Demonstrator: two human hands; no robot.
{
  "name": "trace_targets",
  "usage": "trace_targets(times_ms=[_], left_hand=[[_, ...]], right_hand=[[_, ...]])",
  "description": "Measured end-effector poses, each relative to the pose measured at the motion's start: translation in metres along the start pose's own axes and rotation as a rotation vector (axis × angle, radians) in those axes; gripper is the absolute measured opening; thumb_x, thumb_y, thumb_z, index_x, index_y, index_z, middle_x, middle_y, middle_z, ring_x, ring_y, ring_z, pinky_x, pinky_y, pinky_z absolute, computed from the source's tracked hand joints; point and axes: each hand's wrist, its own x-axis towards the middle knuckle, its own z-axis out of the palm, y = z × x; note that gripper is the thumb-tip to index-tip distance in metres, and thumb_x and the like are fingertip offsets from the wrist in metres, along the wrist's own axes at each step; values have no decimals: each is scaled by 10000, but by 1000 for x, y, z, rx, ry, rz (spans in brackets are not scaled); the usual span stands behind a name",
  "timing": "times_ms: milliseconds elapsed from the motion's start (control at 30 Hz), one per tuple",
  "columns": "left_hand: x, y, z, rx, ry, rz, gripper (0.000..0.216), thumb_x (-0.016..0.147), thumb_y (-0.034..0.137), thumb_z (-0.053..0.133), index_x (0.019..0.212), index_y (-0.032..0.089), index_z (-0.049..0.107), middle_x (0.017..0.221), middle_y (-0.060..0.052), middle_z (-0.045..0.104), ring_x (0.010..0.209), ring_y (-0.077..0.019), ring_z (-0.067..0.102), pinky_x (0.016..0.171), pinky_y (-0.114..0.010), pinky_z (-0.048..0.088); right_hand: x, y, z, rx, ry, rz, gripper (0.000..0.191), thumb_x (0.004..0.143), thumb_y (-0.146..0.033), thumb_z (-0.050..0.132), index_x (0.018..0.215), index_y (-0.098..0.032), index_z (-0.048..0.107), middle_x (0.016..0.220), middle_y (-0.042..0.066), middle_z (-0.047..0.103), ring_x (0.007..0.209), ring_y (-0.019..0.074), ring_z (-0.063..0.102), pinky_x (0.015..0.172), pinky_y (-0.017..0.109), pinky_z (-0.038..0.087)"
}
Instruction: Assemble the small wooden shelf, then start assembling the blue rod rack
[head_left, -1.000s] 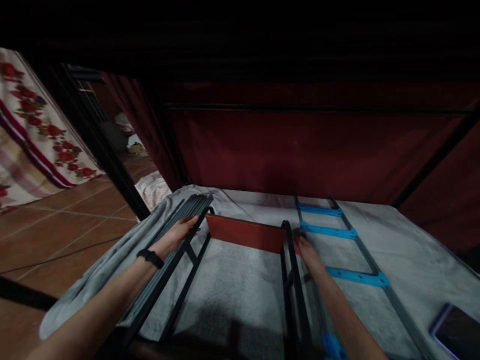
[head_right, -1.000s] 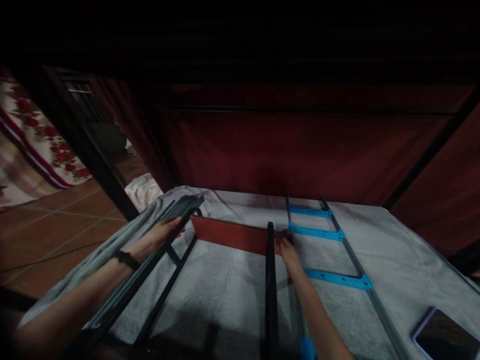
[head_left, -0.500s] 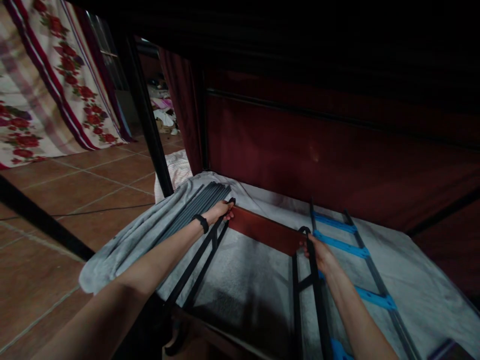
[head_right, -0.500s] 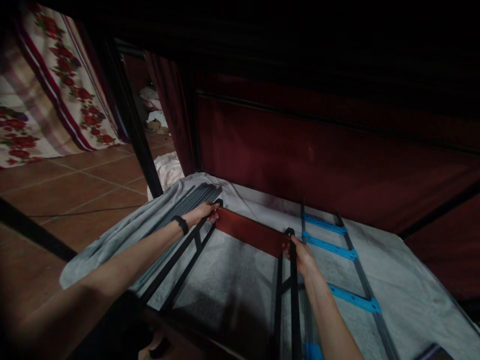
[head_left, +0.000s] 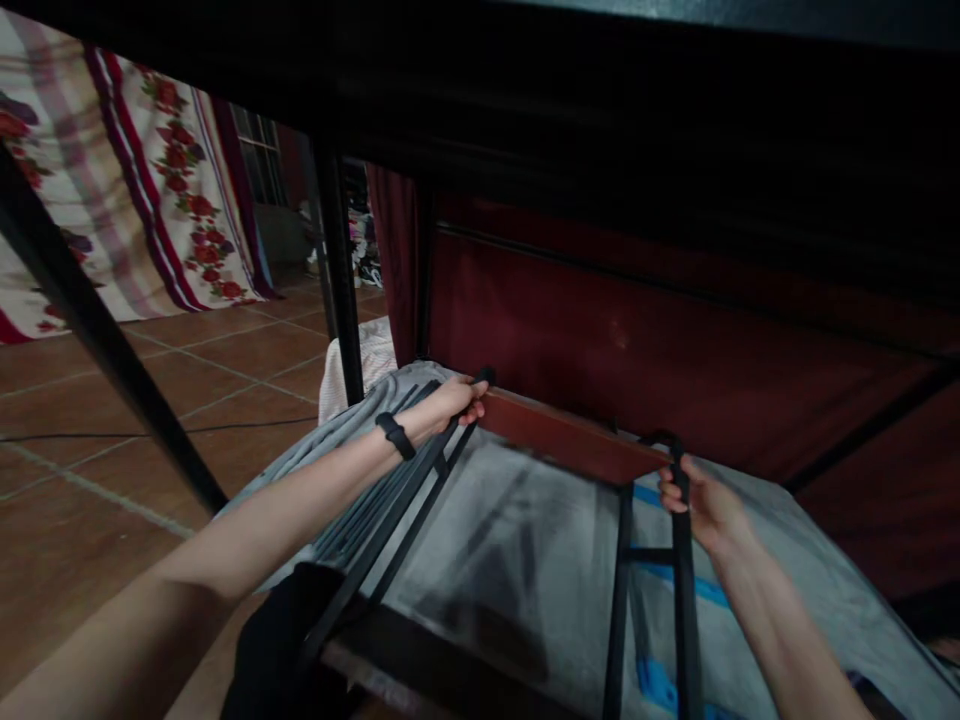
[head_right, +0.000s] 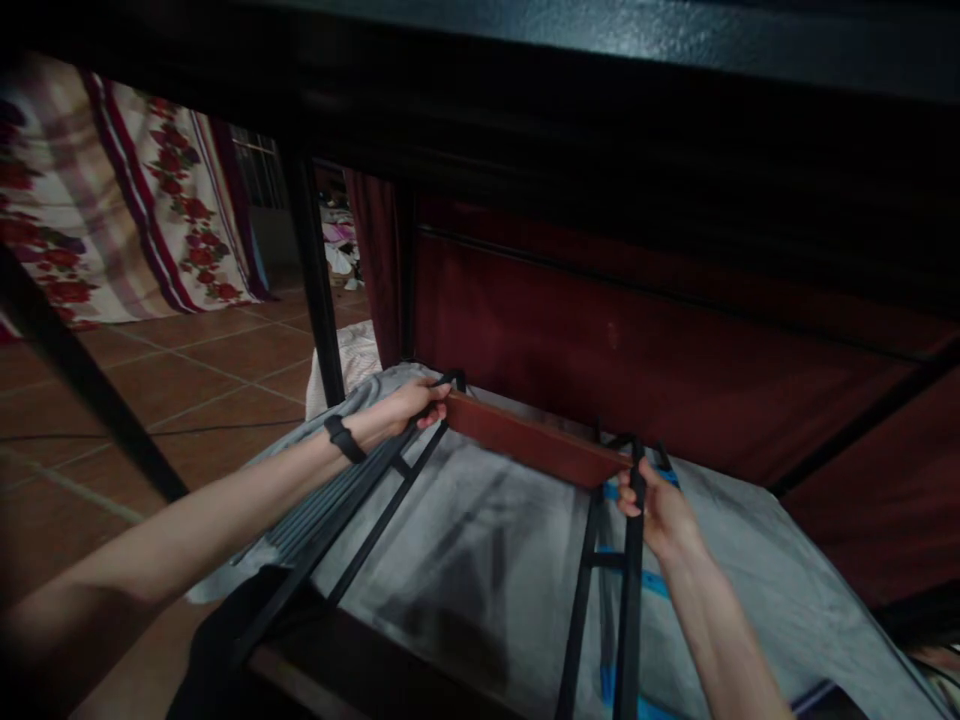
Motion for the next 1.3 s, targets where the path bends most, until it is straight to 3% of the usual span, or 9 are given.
trace_targets(times_ms=[167, 300, 500, 667, 833, 1167, 1300], left_hand=[[-26, 83, 2, -51, -42, 314, 265, 931, 350, 581, 757, 164, 506, 520, -8, 576, 325, -63, 418, 311, -179, 227], [-51, 104, 6, -179, 20, 531, 260, 946, 390, 557, 832, 161, 510, 573, 17, 593, 326, -52, 424, 322, -168, 233], [-80, 64, 12, -227, 266, 613, 514, 943, 631, 424, 939, 148, 602, 551, 37, 570, 309, -38, 406, 350, -173, 234], [-96, 16, 16, -231, 384, 599, 619, 909, 711, 381, 909, 156, 655, 515, 32, 566, 318, -54, 405, 359, -205, 249], [-114, -23, 17, -253, 387, 563, 618, 866, 737, 444, 878, 161, 668, 442, 57, 472, 330, -70, 409, 349, -222, 235], [-130, -35, 23, -255, 378, 532, 556, 906, 682, 447, 878, 172, 667, 483, 40, 512, 329, -65, 406, 324, -226, 231], [-131, -41, 27, -320, 394, 583, 504, 911, 631, 499, 832, 158, 655, 611, -1, 627, 334, -49, 413, 313, -227, 217]], right_hand=[[-43, -79, 38, -14, 53, -238, 299, 964, -285, 354, 768, -192, 560, 634, 31, 506, 415, 86, 360, 302, 178, 240], [-81, -95, 61, -45, 17, -474, 365, 969, -321, 322, 815, -180, 621, 595, 28, 525, 381, 104, 367, 309, 226, 230], [-104, -55, 61, -49, 33, -744, 448, 967, -488, 363, 919, -160, 664, 532, -19, 502, 352, 98, 362, 322, 238, 200], [-102, -9, 47, -5, 94, -786, 452, 930, -537, 395, 929, -164, 651, 506, -29, 505, 338, 98, 361, 314, 226, 221], [-108, 21, 36, 6, 137, -785, 410, 908, -516, 397, 888, -185, 639, 487, -41, 485, 334, 104, 352, 308, 227, 253], [-120, 42, 24, -18, 221, -760, 336, 848, -483, 453, 845, -194, 625, 474, -51, 471, 319, 98, 357, 304, 217, 249], [-117, 40, 23, -11, 257, -770, 372, 840, -543, 474, 833, -201, 620, 457, -66, 446, 308, 90, 341, 304, 210, 247]])
